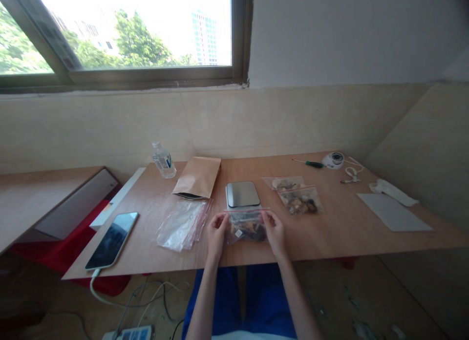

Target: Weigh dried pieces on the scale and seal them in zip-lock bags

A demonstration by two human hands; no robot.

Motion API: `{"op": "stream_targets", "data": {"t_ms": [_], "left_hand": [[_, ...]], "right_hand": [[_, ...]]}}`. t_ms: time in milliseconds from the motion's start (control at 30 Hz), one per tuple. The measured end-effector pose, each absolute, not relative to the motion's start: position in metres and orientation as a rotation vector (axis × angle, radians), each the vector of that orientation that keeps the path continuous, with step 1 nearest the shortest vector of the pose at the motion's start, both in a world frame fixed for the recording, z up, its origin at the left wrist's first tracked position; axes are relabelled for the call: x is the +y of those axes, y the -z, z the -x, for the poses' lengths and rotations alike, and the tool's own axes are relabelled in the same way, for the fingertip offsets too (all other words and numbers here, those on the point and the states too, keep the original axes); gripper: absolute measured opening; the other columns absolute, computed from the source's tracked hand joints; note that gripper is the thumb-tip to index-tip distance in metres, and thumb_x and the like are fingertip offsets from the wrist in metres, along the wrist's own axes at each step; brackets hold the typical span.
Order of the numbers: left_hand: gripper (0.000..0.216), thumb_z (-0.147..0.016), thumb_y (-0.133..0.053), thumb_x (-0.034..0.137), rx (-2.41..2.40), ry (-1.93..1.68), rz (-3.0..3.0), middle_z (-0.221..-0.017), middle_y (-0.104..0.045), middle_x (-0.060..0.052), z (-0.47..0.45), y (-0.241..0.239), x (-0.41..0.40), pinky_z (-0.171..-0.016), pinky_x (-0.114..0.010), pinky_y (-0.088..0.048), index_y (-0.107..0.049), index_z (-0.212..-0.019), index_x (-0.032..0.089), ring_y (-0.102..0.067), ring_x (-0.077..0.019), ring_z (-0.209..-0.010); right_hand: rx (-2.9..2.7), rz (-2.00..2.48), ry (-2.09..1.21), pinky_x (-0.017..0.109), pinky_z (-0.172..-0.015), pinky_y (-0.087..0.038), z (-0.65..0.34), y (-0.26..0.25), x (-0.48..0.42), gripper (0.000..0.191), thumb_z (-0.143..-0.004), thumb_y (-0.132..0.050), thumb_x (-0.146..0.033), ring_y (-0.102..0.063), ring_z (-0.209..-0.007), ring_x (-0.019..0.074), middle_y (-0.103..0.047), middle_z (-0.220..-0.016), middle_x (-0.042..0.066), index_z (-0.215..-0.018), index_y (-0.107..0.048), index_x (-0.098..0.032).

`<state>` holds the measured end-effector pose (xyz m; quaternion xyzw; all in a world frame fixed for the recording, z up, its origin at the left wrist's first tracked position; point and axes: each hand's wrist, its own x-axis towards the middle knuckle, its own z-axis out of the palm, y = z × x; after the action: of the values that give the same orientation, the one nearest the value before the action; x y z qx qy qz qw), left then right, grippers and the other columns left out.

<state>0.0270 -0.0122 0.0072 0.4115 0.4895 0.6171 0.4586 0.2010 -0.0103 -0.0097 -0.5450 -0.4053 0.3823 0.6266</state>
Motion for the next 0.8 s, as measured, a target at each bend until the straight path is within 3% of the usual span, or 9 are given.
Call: {"op": "stream_targets", "data": {"t_ms": [800], "left_hand": [[0.022, -0.073, -0.064, 0.036, 1.319, -1.56, -1.114, -0.072, -0.063, -0.001, -0.03, -0.015, -0.019, -0.066, -0.023, -0.042, -0.063, -0.077, 0.015, -0.057, -0.0137, -0.07]], "right_hand": [[-0.961, 1.178, -0.752, 0.029, -0.068, -0.051, -0.202, 0.019, -0.009, 0.032, -0.076, -0.06, -0.047, -0.061, -0.073, 0.0176, -0.064, -0.079, 0.006, -0.082, -0.061, -0.015]]}}
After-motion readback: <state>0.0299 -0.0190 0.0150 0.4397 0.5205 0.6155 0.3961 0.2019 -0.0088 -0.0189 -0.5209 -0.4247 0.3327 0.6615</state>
